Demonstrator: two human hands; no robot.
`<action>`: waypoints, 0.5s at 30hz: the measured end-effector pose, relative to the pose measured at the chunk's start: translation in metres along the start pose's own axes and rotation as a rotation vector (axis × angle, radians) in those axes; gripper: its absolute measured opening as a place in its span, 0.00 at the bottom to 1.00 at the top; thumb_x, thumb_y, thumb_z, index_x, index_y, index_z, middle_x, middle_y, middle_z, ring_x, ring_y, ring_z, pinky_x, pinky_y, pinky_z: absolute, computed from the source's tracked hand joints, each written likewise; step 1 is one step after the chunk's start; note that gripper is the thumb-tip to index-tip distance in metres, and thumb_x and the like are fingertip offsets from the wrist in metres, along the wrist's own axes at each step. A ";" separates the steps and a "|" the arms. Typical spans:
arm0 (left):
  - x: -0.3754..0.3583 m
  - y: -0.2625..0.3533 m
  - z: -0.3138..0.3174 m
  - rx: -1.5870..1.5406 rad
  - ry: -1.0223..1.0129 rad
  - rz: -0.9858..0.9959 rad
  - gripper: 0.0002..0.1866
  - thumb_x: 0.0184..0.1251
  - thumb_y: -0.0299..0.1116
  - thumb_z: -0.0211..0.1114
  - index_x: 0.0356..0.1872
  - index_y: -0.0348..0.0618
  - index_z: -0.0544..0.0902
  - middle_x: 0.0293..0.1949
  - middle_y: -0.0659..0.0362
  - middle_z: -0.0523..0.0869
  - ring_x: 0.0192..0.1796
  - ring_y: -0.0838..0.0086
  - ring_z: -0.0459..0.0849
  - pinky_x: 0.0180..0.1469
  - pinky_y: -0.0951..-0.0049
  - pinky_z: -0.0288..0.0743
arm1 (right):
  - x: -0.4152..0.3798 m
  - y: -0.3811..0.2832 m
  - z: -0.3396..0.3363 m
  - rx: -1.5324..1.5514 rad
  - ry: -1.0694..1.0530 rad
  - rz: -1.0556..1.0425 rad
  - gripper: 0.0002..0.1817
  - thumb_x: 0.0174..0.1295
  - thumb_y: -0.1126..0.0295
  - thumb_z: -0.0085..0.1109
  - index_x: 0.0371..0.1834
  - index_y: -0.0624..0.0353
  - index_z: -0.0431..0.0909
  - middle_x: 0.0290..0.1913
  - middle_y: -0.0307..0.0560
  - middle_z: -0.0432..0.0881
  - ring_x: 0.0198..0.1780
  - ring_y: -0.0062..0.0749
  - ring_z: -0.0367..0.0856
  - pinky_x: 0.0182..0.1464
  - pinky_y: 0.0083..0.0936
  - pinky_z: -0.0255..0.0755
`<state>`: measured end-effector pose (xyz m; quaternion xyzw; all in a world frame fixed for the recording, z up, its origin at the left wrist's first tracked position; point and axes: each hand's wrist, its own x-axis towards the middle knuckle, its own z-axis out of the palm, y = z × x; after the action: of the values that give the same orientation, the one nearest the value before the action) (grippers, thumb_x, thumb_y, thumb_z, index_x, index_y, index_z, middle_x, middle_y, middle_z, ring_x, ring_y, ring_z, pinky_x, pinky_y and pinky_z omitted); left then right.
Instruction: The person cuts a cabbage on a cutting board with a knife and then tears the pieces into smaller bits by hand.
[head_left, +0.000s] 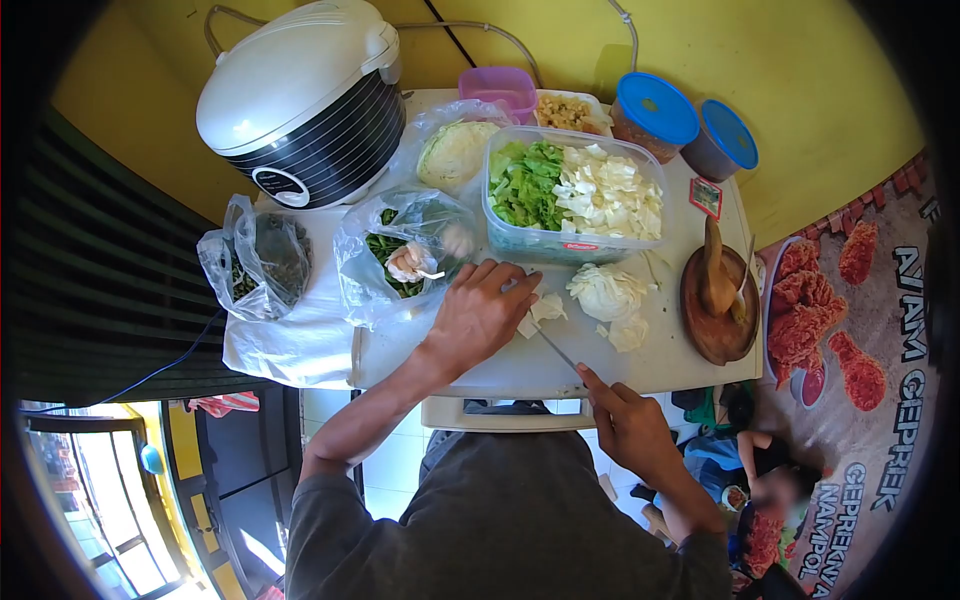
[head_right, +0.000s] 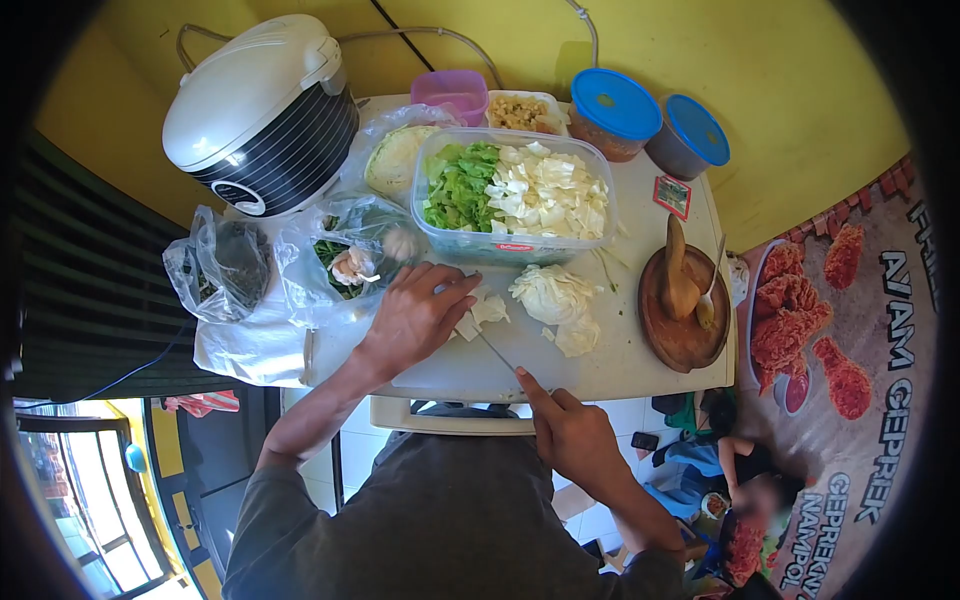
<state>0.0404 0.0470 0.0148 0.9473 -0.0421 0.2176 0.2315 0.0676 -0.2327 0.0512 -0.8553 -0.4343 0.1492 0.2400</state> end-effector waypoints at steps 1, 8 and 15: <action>0.002 -0.001 0.003 0.032 -0.016 0.014 0.13 0.65 0.30 0.72 0.51 0.47 0.88 0.45 0.58 0.86 0.49 0.61 0.83 0.52 0.58 0.76 | -0.001 0.001 0.000 0.001 0.015 0.020 0.32 0.67 0.80 0.59 0.76 0.52 0.71 0.29 0.53 0.82 0.26 0.50 0.83 0.31 0.42 0.79; 0.004 -0.004 0.014 0.100 -0.005 -0.052 0.11 0.62 0.36 0.75 0.41 0.45 0.87 0.45 0.57 0.85 0.51 0.60 0.82 0.52 0.57 0.75 | 0.001 0.013 0.017 -0.005 0.132 -0.004 0.37 0.65 0.78 0.59 0.80 0.52 0.65 0.28 0.52 0.77 0.21 0.47 0.80 0.27 0.43 0.78; -0.006 0.008 0.012 0.008 0.049 -0.080 0.10 0.60 0.34 0.77 0.39 0.44 0.87 0.42 0.58 0.85 0.49 0.61 0.83 0.53 0.59 0.74 | 0.015 0.009 0.011 -0.005 0.143 0.028 0.33 0.68 0.80 0.57 0.78 0.50 0.69 0.30 0.54 0.79 0.25 0.53 0.81 0.32 0.44 0.78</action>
<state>0.0379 0.0344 0.0060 0.9434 0.0026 0.2316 0.2374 0.0771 -0.2220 0.0363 -0.8703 -0.4044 0.0901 0.2664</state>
